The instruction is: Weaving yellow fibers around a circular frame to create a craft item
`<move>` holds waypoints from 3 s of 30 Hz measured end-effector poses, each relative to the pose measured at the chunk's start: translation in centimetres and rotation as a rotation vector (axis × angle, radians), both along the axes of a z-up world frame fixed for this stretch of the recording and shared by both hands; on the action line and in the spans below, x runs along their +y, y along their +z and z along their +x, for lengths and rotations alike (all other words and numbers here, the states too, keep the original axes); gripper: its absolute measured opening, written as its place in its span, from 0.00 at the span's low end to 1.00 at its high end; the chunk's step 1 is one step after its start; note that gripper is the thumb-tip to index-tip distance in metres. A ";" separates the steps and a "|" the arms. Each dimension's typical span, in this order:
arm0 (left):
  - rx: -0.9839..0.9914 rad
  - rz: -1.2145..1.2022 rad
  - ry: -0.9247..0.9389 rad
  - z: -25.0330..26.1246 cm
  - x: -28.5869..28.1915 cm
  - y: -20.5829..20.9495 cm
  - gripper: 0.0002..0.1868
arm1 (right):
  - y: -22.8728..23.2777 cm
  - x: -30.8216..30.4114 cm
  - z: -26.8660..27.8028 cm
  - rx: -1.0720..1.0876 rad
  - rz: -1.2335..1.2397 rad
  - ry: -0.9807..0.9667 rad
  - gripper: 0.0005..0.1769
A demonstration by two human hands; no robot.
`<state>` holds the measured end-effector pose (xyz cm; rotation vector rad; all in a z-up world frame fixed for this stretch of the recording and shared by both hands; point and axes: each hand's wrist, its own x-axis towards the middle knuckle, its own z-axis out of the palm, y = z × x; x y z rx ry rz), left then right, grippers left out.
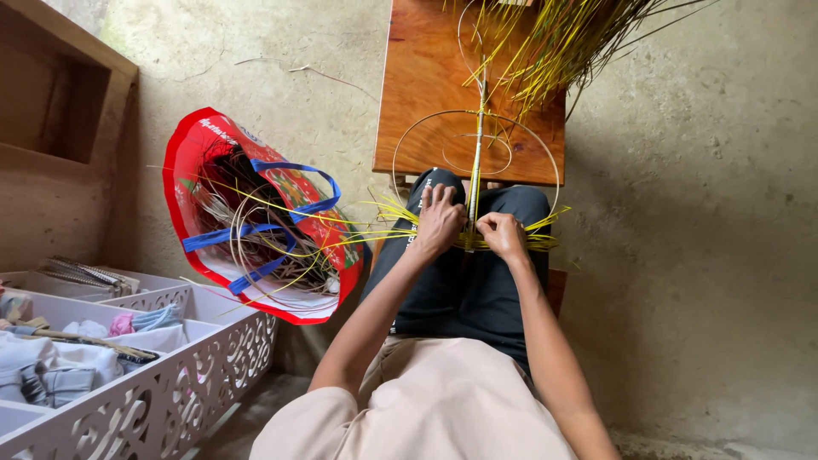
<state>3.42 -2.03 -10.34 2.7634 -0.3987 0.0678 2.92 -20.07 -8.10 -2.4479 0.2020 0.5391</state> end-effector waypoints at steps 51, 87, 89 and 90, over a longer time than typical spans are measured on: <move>0.254 -1.486 0.753 -2.2 11.3 3.9 0.15 | -2.3 -10.3 -4.2 -0.195 1.403 -0.972 0.13; 0.075 -0.093 -0.052 -0.7 1.5 0.1 0.08 | -2.3 -0.3 -0.3 -0.284 -0.160 0.301 0.05; 0.052 -0.126 -0.054 -0.5 1.5 -1.3 0.07 | -1.5 -0.5 -0.5 -0.255 -0.129 0.325 0.07; 0.049 -0.124 -0.057 -0.5 1.6 -1.2 0.07 | -1.9 -0.6 -0.6 -0.258 -0.129 0.321 0.07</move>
